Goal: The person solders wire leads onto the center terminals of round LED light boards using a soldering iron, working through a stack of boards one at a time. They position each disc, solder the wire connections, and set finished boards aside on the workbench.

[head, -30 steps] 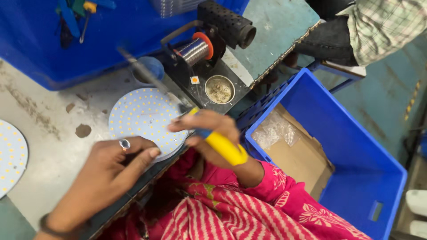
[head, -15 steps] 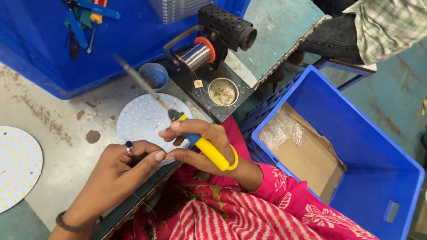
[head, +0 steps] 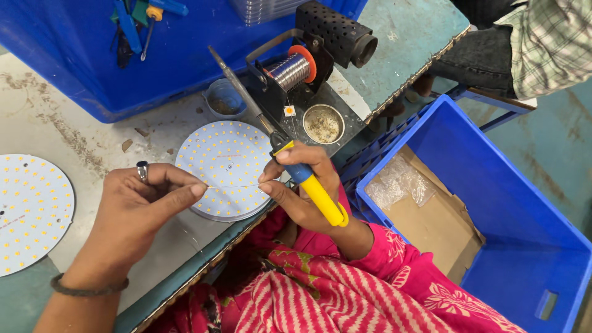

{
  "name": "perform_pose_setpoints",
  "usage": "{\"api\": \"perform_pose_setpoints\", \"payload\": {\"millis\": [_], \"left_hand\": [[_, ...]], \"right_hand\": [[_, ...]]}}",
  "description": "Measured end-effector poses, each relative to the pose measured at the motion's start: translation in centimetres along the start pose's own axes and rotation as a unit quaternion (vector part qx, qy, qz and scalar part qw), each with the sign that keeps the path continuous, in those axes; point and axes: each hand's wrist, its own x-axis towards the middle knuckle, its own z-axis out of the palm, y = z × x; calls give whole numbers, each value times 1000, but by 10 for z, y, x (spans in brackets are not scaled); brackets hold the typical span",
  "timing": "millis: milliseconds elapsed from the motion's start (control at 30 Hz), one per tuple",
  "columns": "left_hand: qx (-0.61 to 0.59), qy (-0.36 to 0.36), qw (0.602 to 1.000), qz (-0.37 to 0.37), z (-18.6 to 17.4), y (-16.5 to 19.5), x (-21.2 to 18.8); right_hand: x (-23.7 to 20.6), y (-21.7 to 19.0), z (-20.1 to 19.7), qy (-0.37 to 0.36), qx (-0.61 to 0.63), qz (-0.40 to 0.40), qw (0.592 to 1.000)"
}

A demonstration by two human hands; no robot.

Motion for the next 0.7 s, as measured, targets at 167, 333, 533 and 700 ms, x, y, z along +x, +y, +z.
{"api": "perform_pose_setpoints", "payload": {"millis": [167,333,533,700], "left_hand": [[29,-7,1000,-10,-5,-2,-1],[33,51,997,49,-27,2,-3],[89,125,983,101,-40,1,3],[164,126,973,108,-27,3,9]], "right_hand": [[-1,3,-1,4,-6,-11,1000],[-4,5,-8,43,-1,24,999],[-9,3,-28,75,21,79,994],[-14,8,-49,139,-37,90,986]]}}
